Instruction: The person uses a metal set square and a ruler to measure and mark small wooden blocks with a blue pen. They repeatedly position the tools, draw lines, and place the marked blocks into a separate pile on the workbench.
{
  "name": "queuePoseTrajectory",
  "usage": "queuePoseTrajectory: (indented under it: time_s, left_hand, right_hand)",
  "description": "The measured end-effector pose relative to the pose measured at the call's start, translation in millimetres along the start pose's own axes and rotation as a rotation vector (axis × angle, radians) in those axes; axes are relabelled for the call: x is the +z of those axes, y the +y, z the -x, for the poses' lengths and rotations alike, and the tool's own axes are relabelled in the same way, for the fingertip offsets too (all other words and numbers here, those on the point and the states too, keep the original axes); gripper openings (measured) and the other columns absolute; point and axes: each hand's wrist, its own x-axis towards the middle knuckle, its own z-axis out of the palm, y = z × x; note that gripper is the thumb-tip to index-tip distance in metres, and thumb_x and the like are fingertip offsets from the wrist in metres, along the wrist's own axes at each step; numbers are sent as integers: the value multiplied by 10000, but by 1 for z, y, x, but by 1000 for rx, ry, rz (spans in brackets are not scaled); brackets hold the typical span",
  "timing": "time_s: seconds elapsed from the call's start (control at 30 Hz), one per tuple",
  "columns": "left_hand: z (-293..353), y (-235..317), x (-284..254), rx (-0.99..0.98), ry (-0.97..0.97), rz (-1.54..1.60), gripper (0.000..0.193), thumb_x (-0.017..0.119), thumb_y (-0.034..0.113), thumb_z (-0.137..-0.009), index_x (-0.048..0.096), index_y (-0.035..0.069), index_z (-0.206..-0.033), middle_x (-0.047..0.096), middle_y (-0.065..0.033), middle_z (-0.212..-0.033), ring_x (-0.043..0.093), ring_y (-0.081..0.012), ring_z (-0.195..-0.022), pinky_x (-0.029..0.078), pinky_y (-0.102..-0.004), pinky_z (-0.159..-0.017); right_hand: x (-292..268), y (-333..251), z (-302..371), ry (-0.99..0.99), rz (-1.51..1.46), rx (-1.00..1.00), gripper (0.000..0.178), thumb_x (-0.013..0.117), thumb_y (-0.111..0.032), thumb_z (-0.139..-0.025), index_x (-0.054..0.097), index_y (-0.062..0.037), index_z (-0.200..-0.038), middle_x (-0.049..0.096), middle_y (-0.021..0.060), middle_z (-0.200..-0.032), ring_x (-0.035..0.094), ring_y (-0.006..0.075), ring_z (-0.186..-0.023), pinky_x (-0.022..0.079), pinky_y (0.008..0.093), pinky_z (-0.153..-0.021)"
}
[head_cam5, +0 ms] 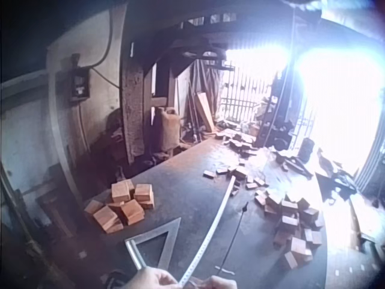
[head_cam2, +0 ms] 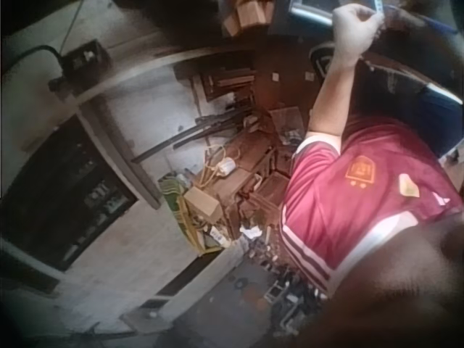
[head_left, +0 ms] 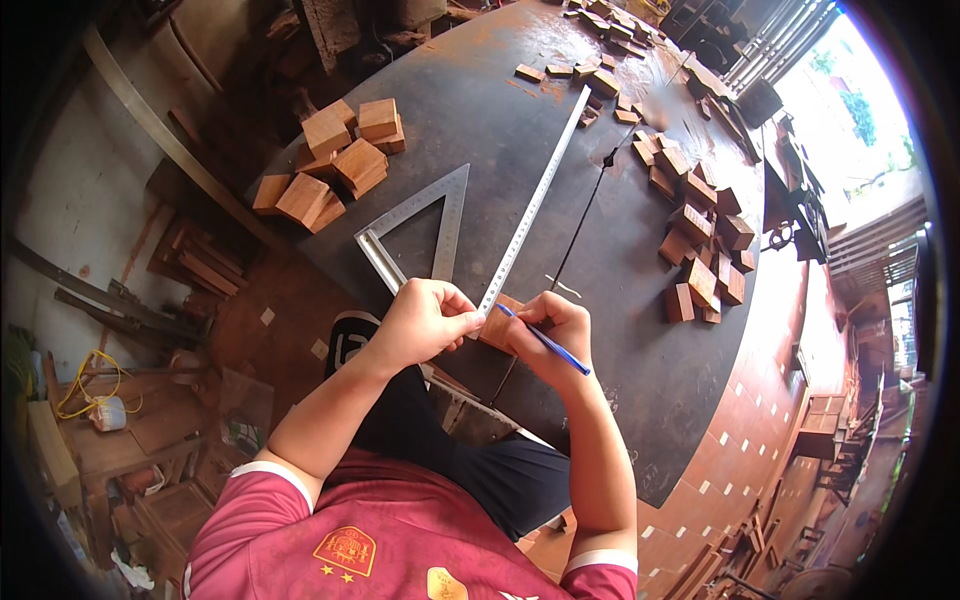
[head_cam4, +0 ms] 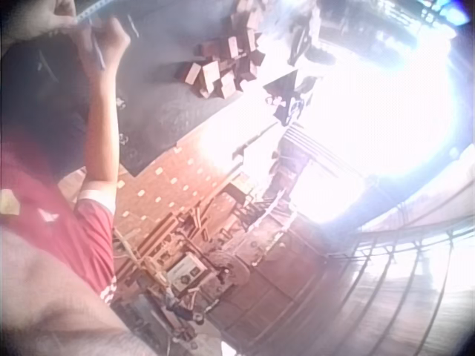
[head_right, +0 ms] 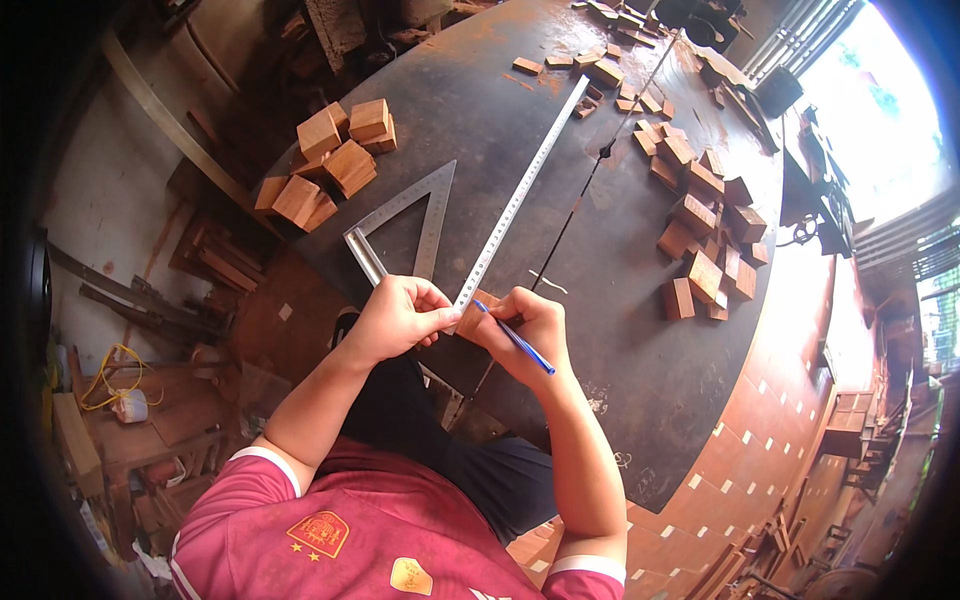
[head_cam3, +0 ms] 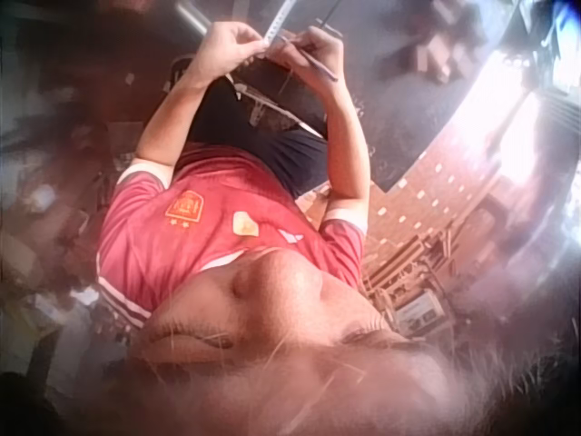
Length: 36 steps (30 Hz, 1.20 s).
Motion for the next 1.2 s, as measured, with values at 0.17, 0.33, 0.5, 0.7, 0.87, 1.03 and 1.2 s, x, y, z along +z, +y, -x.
queuePoseTrajectory:
  time_s: [0.17,0.33,0.5,0.7,0.87,1.03,1.2]
  left_hand:
    - [-5,4,-4,8,10,70,199,791,145,-910,725,-42,-892,713,-62,-726,640,-78,-573,530,-228,-526]
    - [-21,30,-15,103,33,18,197,799,151,-901,734,-36,-897,712,-58,-730,646,-76,-600,527,-223,-544]
    - [-35,36,-27,246,198,-288,285,838,218,-850,746,-33,-948,750,-95,-792,703,-132,-709,570,-287,-694]
    - [-19,10,-74,490,570,-806,457,845,226,-774,704,-14,-1137,705,-203,-1127,676,-343,-1064,527,-420,-960]
    - [1,6,-88,241,636,-1006,634,885,352,-737,685,-34,-1198,688,-242,-1176,637,-395,-1150,476,-456,-1040]
    - [-5,16,-92,137,505,-923,678,924,371,-685,675,-52,-1152,680,-248,-1174,648,-391,-1129,508,-455,-990]
    - [-21,-6,-111,258,554,-849,714,966,365,-615,662,-65,-1099,701,-244,-1109,675,-389,-1074,532,-442,-962]
  right_hand:
    - [-16,5,-6,50,-1,-64,140,720,-20,-900,604,-6,-824,666,43,-726,616,80,-608,474,234,-534]
    - [-31,-2,-3,90,56,-140,178,736,-139,-964,664,-15,-1069,710,75,-782,651,117,-645,494,254,-570]
    - [-31,-18,2,-119,516,-508,610,942,-224,-695,671,-41,-1210,722,124,-1153,681,294,-1022,559,386,-854]
    - [-30,-15,11,-177,563,-492,783,951,-293,-664,614,-70,-1335,675,149,-1241,663,347,-1049,542,425,-924]
    - [-23,-23,17,-127,554,-352,871,971,-340,-608,604,-83,-1355,650,171,-1270,669,358,-1038,555,421,-902]
    - [-31,-14,17,-214,426,-331,841,969,-267,-629,600,-89,-1364,638,167,-1286,665,376,-1073,552,422,-916]
    - [-33,-16,17,-309,482,-279,772,940,-189,-675,604,-98,-1364,628,156,-1300,656,372,-1093,548,425,-922]
